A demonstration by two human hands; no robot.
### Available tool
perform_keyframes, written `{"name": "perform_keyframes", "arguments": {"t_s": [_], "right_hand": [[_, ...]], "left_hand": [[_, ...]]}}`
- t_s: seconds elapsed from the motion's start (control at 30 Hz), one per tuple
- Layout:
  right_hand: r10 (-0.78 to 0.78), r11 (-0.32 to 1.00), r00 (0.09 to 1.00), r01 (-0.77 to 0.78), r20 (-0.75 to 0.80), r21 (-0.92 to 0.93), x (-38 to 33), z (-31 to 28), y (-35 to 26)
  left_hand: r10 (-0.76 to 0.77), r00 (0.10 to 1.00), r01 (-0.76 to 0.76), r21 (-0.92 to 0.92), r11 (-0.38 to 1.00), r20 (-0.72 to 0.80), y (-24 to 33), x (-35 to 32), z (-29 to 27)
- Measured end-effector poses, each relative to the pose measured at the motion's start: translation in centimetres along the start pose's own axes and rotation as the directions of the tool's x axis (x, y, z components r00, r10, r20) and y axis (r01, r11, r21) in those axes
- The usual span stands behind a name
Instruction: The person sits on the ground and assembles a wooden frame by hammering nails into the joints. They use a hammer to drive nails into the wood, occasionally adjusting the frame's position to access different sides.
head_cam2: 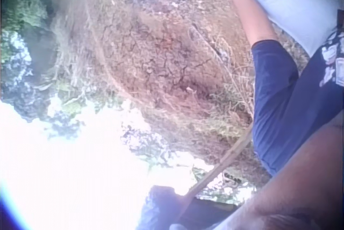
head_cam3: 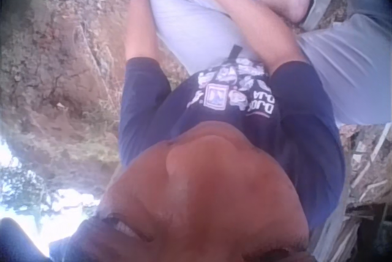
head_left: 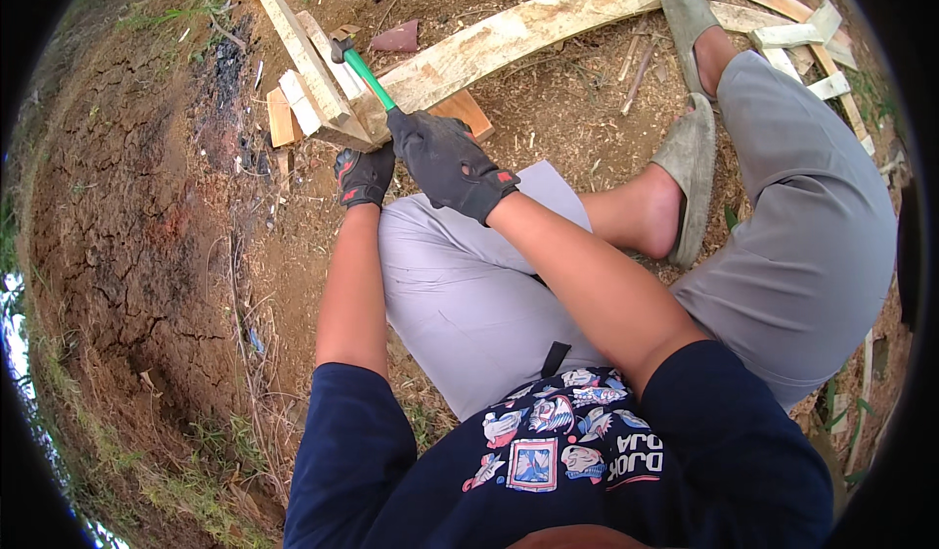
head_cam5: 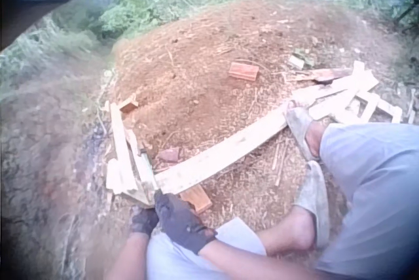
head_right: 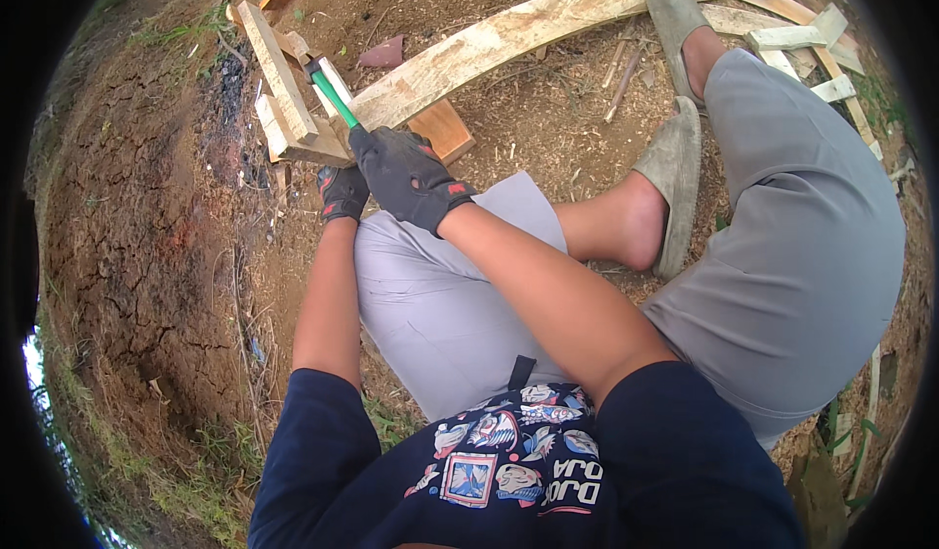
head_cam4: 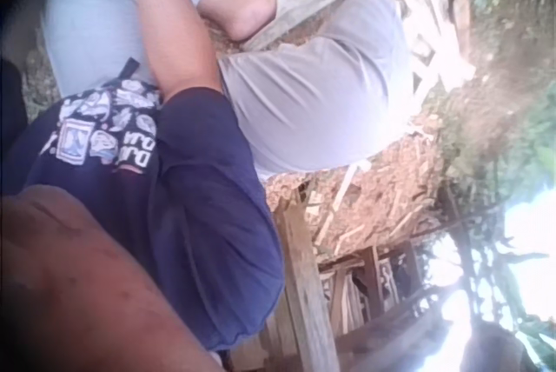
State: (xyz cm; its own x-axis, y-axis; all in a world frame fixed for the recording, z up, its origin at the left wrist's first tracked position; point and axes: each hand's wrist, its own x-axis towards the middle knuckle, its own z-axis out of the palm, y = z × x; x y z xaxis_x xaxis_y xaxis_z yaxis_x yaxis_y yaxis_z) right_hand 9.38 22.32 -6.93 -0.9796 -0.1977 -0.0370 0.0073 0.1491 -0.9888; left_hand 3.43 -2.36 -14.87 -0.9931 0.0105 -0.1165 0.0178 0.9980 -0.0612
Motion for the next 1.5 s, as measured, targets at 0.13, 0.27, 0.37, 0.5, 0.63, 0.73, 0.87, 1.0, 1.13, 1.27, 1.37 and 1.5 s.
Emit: {"name": "perform_keyframes", "arguments": {"t_s": [0.13, 0.27, 0.37, 0.5, 0.63, 0.73, 0.87, 1.0, 1.13, 1.27, 1.37, 1.5], "right_hand": [[0.087, 0.996, 0.996, -0.087, -0.026, 0.015, -1.0, 2.9, 1.6], [0.328, 0.935, 0.905, -0.352, 0.272, 0.043, 0.2, 0.0, -0.9], [-0.011, 0.997, 0.987, 0.023, -0.160, 0.076, 1.0, 0.2, 1.3], [0.212, 0.958, 0.968, -0.178, -0.138, 0.223, 1.2, -0.6, 0.6], [0.365, 0.918, 0.926, -0.341, -0.094, 0.204, 1.0, -2.3, 2.5], [0.379, 0.925, 0.898, -0.369, -0.223, 0.087, 0.7, -3.5, 3.3], [0.385, 0.913, 0.845, -0.407, -0.371, 0.022, 0.6, -5.6, 5.5], [0.334, 0.933, 0.841, -0.360, -0.426, 0.021, 1.5, -7.6, 5.5], [0.232, 0.972, 0.896, -0.232, -0.379, 0.046, 1.2, -9.1, 1.7], [0.076, 0.995, 0.913, -0.094, -0.401, -0.024, 1.8, -9.0, 1.7], [0.016, 0.999, 0.911, -0.028, -0.411, -0.022, 2.0, -9.1, 1.8], [0.155, 0.986, 0.910, -0.122, -0.384, 0.109, 2.1, -9.7, 0.7]], "left_hand": [[0.043, 0.999, -0.042, 0.038, 0.998, -0.027, -0.3, 0.1, -0.3], [0.009, 0.997, -0.007, 0.028, 1.000, -0.082, -1.5, -0.8, 0.2], [-0.002, 0.996, -0.001, -0.032, 0.999, -0.088, 0.6, 0.1, -0.6], [-0.024, 0.997, 0.024, -0.005, 1.000, -0.068, 0.6, -0.2, -1.1], [-0.016, 0.999, 0.016, 0.004, 1.000, -0.052, 1.3, -0.3, -1.9], [0.000, 0.993, -0.002, -0.017, 1.000, -0.116, 0.9, -0.7, -1.7], [-0.101, 0.981, 0.089, -0.079, 0.993, -0.165, 1.0, -0.7, -2.5], [-0.195, 0.941, 0.146, -0.187, 0.971, -0.277, 4.4, -1.1, -7.3], [-0.125, 0.886, 0.162, 0.046, 0.986, -0.447, 5.2, -0.3, -11.9], [-0.121, 0.920, 0.142, 0.028, 0.990, -0.372, 6.6, 3.2, -18.1], [-0.170, 0.930, 0.197, 0.053, 0.979, -0.326, 7.1, 6.1, -20.0], [-0.186, 0.902, 0.212, 0.026, 0.977, -0.389, 7.0, 8.3, -20.4]]}}
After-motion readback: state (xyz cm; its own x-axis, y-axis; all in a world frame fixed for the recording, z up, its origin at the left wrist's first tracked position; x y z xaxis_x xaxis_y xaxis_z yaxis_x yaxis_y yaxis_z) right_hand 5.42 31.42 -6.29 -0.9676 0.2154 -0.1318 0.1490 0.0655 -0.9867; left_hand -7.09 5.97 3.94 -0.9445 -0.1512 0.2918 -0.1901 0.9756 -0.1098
